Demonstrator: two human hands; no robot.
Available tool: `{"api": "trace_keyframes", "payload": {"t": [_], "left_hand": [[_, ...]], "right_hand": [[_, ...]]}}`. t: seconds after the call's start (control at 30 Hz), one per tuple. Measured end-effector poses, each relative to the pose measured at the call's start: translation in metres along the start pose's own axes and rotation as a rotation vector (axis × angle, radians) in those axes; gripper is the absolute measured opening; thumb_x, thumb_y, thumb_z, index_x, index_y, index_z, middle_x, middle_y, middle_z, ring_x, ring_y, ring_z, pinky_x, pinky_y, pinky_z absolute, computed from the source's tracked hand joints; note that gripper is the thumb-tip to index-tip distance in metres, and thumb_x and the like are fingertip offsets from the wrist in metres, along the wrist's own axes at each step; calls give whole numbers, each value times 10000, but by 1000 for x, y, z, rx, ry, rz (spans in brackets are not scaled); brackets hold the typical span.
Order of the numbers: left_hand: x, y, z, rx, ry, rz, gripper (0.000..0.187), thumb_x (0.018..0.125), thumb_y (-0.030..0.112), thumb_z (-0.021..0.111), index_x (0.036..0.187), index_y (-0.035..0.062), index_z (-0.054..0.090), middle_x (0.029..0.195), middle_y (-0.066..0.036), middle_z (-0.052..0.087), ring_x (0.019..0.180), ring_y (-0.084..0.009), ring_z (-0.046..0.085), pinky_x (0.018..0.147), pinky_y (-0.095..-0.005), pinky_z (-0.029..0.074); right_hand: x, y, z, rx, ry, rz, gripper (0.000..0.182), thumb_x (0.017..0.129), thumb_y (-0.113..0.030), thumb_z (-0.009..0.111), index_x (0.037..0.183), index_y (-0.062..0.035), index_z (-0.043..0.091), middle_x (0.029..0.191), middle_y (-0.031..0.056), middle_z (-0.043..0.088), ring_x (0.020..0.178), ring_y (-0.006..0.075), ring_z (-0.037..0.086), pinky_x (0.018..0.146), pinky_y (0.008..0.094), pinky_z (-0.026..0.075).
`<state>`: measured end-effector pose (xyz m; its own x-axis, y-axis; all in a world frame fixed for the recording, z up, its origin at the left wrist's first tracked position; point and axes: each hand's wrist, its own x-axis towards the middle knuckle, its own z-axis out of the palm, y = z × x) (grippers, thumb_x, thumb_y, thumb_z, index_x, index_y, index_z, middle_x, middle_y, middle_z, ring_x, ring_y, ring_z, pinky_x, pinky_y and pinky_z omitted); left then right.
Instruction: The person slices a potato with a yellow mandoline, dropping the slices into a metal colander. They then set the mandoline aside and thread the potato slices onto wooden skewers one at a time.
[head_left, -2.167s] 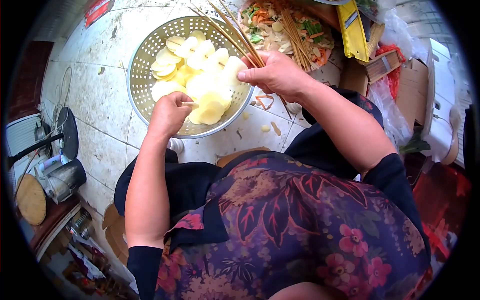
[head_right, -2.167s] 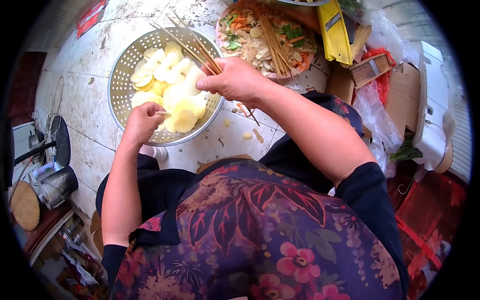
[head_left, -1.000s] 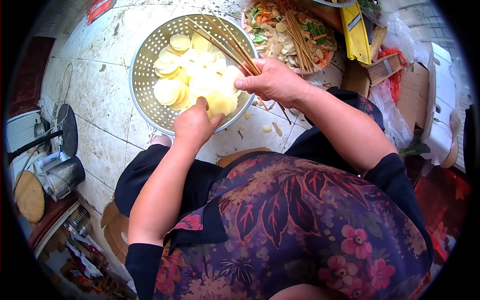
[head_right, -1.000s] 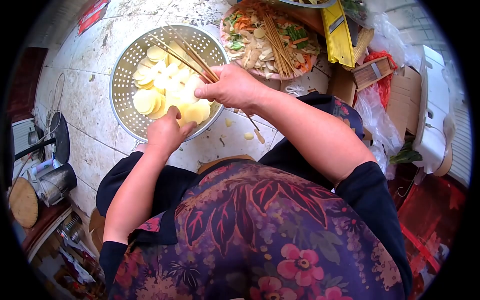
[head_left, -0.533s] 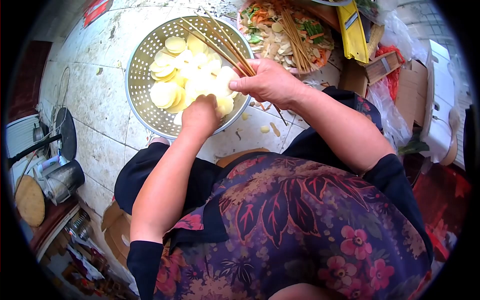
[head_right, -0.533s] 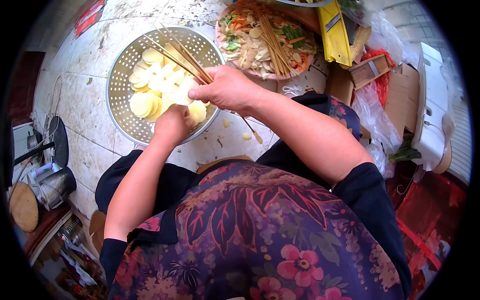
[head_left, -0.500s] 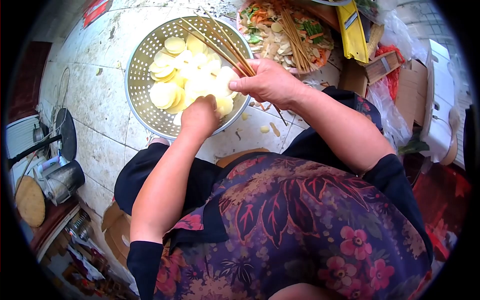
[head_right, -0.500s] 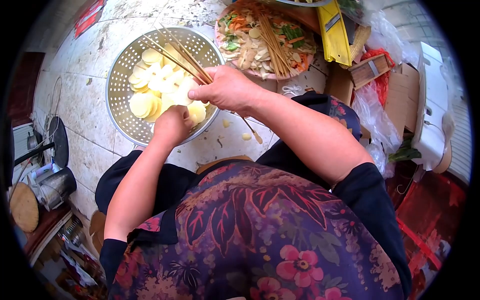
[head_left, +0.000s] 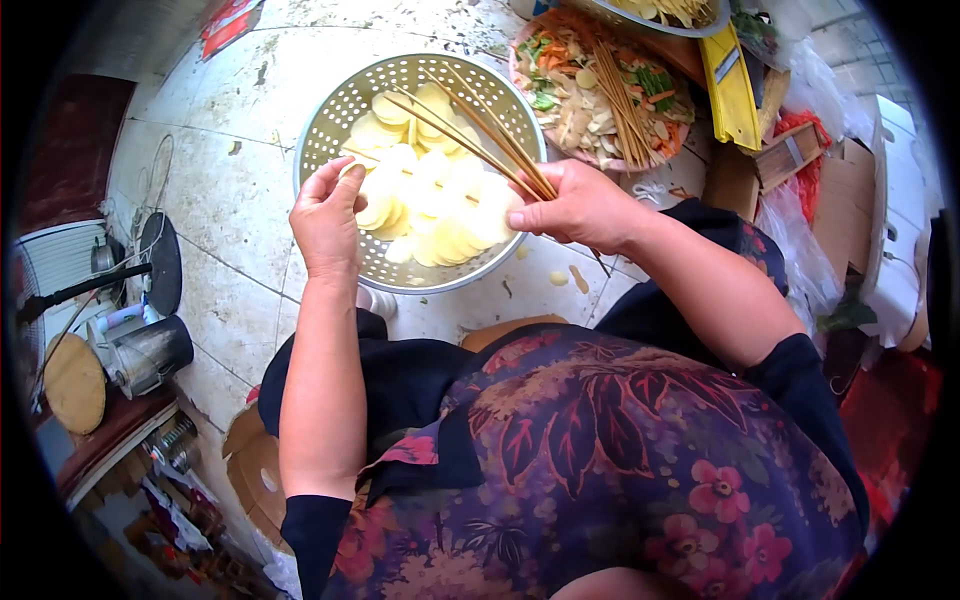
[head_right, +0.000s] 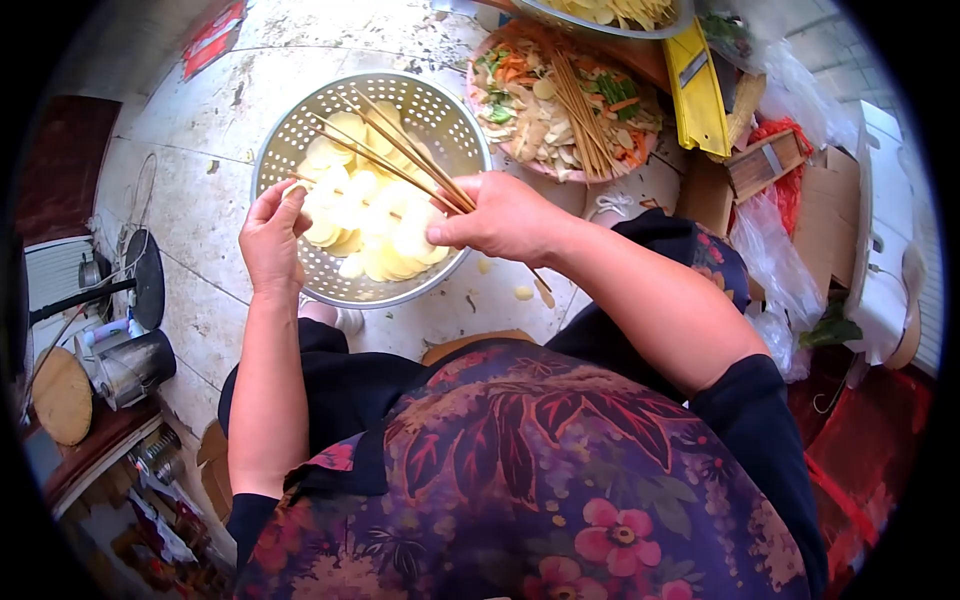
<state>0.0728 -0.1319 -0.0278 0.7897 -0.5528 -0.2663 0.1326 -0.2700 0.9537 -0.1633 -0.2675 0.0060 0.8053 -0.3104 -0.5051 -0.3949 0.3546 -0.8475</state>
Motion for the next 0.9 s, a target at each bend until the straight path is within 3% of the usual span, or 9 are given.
{"api": "trace_keyframes", "payload": {"t": [0.1,0.2,0.43,0.53,0.6,0.63,0.7,0.73,0.9], "left_hand": [[6,0,-7,-190,5,20,210,852,30,630,1054,-23,606,926,-62,640,790,-127,626,690,-225,519],[6,5,-11,-373,16,-57,207,875,17,580,1077,-20,557,923,-101,646,819,-180,651,741,-285,541],[14,-13,-17,-231,19,-140,203,843,27,583,1043,4,562,915,-71,620,750,-165,630,677,-277,534],[20,-24,-16,-21,14,-142,234,809,31,582,1039,-8,590,868,-65,617,744,-151,625,671,-262,526],[29,-42,-19,542,-86,48,301,773,41,611,1073,28,606,936,-81,614,812,-205,624,749,-317,526],[27,-43,-16,542,-88,48,301,773,41,611,1073,28,606,936,-81,614,812,-205,624,749,-317,526],[21,-47,-9,1073,-139,347,386,728,75,659,1112,88,616,1050,-104,593,959,-265,588,864,-357,489],[17,-48,-7,1131,-177,454,399,720,116,691,1112,119,621,1116,-115,560,1062,-301,530,922,-389,453],[15,-51,7,1336,-196,421,344,768,140,662,1109,119,622,1092,-108,558,1066,-289,524,908,-387,455]], "right_hand": [[0,2,-1,24,-27,20,172,806,-169,716,891,-45,632,753,-33,574,688,60,493,629,232,407],[3,9,0,38,-34,18,164,805,-162,719,881,-49,627,749,-36,568,686,57,492,622,230,406],[0,1,0,60,-9,6,121,833,-150,687,873,-55,623,735,-45,539,669,57,468,620,227,390],[-2,-5,1,84,52,25,110,842,-148,675,847,-58,614,737,-44,531,672,58,463,626,226,387],[-3,-5,1,101,78,41,110,841,-148,676,844,-57,612,741,-42,533,676,58,465,628,226,388],[-3,-5,1,87,85,38,108,840,-145,674,846,-56,613,743,-41,535,678,59,469,632,227,391],[-3,-3,0,74,94,36,106,839,-142,673,848,-54,615,745,-40,537,681,61,473,635,227,393],[-2,-1,-1,82,75,30,105,839,-139,671,862,-50,621,752,-38,544,686,62,478,640,227,398],[-2,1,-1,115,64,14,114,837,-135,670,888,-41,632,769,-32,564,698,67,494,650,229,410]]}}
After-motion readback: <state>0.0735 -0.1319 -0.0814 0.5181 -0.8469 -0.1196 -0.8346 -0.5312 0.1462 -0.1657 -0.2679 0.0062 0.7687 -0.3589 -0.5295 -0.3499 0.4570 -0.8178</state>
